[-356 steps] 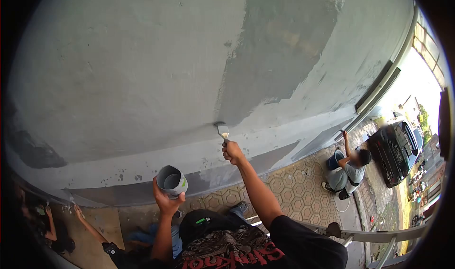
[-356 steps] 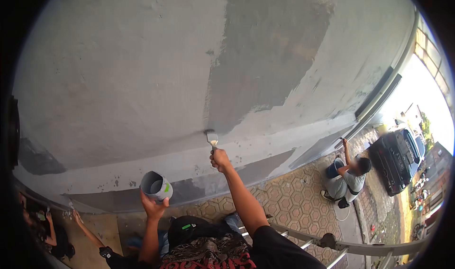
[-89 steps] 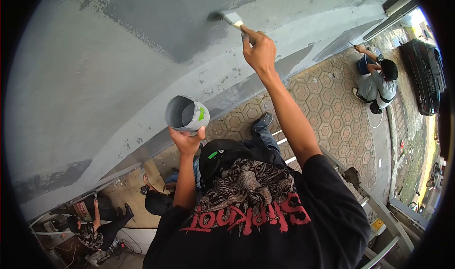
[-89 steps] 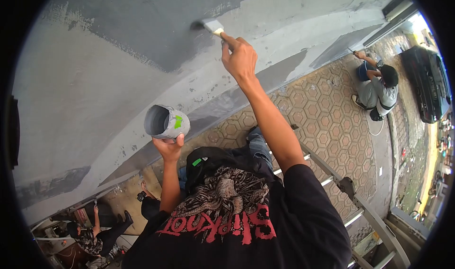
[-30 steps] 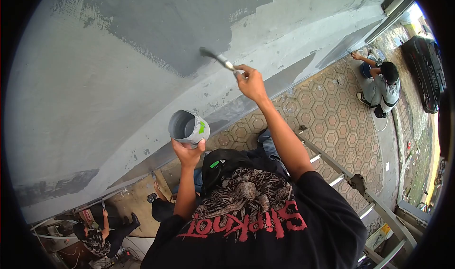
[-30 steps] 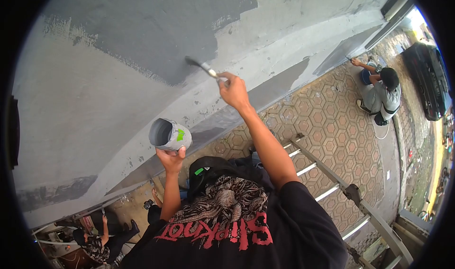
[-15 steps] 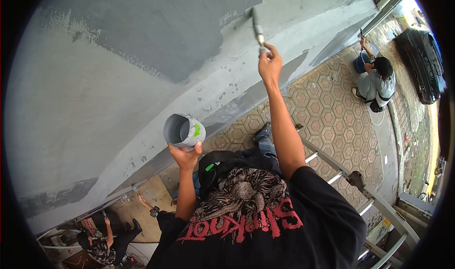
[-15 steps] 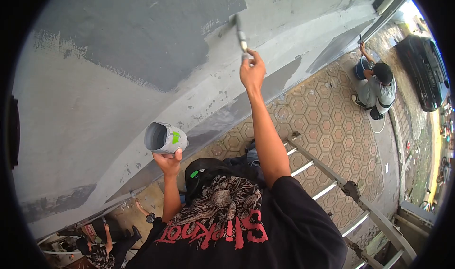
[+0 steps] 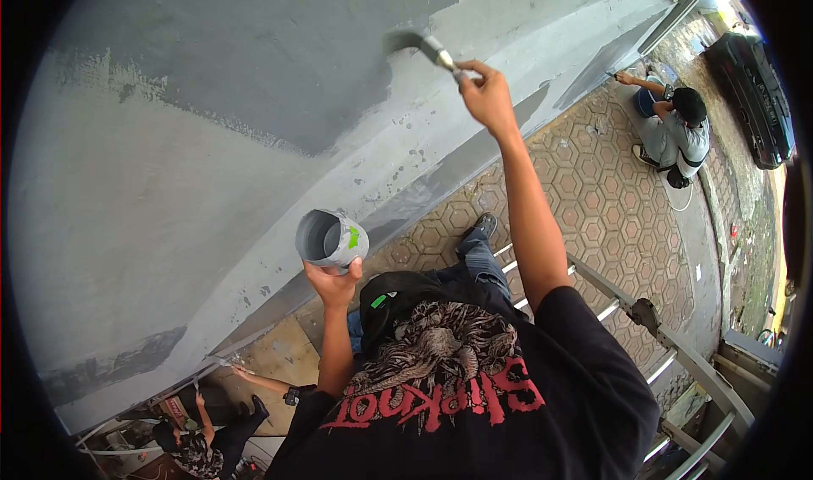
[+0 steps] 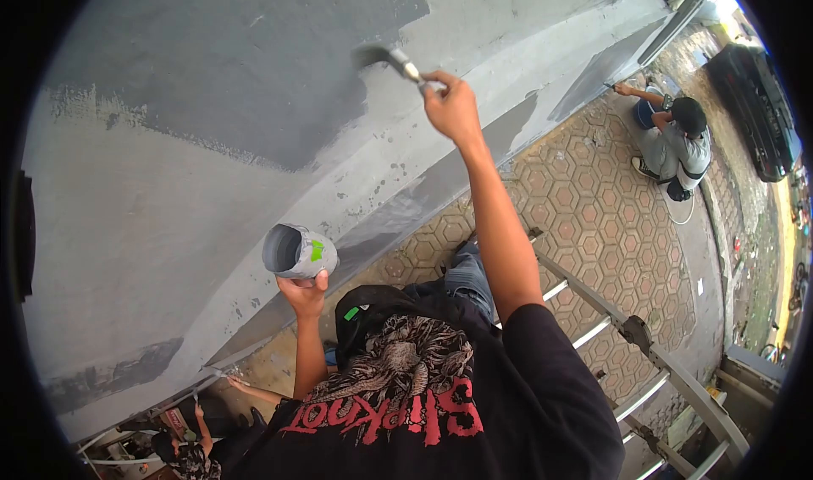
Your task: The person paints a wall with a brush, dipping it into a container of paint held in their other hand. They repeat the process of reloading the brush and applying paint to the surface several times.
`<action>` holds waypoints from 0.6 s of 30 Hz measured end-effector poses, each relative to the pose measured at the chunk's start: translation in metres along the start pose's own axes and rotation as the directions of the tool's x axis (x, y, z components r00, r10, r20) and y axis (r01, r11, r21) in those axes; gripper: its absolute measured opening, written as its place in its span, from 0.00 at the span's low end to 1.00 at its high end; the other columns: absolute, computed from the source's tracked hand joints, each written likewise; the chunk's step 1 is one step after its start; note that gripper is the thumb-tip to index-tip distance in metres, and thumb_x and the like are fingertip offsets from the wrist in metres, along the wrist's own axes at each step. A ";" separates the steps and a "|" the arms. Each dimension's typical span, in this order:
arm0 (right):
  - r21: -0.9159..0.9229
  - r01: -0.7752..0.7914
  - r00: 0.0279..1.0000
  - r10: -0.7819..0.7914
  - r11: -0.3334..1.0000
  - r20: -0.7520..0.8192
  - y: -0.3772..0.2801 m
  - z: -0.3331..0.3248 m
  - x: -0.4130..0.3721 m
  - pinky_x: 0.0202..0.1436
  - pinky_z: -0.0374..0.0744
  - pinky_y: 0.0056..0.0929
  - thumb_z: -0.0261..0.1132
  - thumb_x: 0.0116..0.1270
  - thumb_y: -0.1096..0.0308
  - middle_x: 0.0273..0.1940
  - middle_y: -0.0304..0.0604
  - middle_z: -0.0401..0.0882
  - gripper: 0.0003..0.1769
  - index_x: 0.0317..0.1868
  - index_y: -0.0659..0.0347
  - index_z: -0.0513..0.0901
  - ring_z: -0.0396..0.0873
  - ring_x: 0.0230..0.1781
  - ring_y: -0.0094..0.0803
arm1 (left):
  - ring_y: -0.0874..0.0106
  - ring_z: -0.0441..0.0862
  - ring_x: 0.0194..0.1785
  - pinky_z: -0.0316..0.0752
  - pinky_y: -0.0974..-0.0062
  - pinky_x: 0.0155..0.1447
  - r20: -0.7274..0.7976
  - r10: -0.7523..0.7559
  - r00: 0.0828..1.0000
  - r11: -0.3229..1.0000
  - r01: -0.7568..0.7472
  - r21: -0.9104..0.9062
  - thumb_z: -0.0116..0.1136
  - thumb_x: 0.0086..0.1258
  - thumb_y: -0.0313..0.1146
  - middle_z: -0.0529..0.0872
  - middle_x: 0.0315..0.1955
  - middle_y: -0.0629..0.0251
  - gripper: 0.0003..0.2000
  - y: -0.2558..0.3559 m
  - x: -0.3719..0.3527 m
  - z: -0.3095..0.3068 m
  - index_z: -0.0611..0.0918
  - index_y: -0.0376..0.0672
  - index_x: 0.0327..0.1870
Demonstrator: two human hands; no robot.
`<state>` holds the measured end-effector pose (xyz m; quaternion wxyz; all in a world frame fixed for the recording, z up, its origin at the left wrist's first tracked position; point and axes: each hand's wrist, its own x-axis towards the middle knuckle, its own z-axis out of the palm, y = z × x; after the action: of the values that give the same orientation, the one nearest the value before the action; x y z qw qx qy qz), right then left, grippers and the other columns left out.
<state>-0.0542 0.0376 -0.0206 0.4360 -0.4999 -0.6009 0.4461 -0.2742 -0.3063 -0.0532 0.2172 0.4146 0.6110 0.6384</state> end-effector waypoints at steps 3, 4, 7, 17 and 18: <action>-0.047 -0.004 0.993 -0.002 0.999 -0.120 0.004 -0.016 0.037 0.25 0.70 0.31 0.66 0.68 0.66 0.19 0.41 0.76 0.14 0.51 0.60 0.89 0.68 0.19 0.23 | 0.62 0.76 0.66 0.75 0.62 0.69 -0.003 -0.001 1.000 1.000 0.001 -0.004 0.79 0.54 0.36 0.74 0.63 0.54 0.44 -0.003 0.006 0.010 0.65 0.33 0.70; -0.050 -0.005 0.993 -0.001 0.999 -0.118 0.009 -0.022 0.039 0.25 0.70 0.31 0.66 0.68 0.66 0.19 0.41 0.76 0.14 0.51 0.60 0.89 0.68 0.19 0.23 | 0.62 0.76 0.66 0.75 0.61 0.70 -0.011 0.001 1.000 1.000 -0.001 -0.008 0.79 0.54 0.36 0.73 0.63 0.54 0.44 -0.004 0.007 0.013 0.65 0.33 0.70; -0.085 -0.035 0.948 0.006 0.996 -0.319 0.019 -0.033 0.035 0.26 0.71 0.32 0.65 0.69 0.67 0.20 0.42 0.77 0.14 0.52 0.59 0.88 0.69 0.19 0.24 | 0.62 0.76 0.66 0.75 0.61 0.70 -0.002 -0.029 1.000 0.999 0.029 -0.023 0.78 0.54 0.36 0.73 0.63 0.54 0.44 -0.003 0.009 0.020 0.64 0.33 0.70; -0.015 0.081 0.993 -0.079 0.997 0.089 -0.038 0.044 -0.036 0.27 0.70 0.35 0.66 0.68 0.70 0.20 0.44 0.74 0.14 0.52 0.58 0.87 0.69 0.20 0.29 | 0.62 0.77 0.65 0.75 0.61 0.70 -0.024 0.017 1.000 0.999 -0.018 -0.028 0.79 0.54 0.35 0.75 0.62 0.55 0.43 0.002 0.013 0.023 0.65 0.32 0.69; -0.015 0.080 0.994 -0.079 0.997 0.082 -0.039 0.040 -0.041 0.27 0.70 0.35 0.66 0.68 0.70 0.20 0.44 0.74 0.14 0.52 0.58 0.87 0.69 0.20 0.29 | 0.63 0.77 0.65 0.75 0.62 0.69 -0.007 0.003 1.000 1.000 -0.003 -0.016 0.79 0.53 0.35 0.75 0.62 0.55 0.44 0.000 0.012 0.021 0.65 0.33 0.70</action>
<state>-0.0965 -0.0115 0.0054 0.4239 -0.4610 -0.6416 0.4430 -0.2642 -0.2844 -0.0515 0.2173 0.4113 0.6063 0.6450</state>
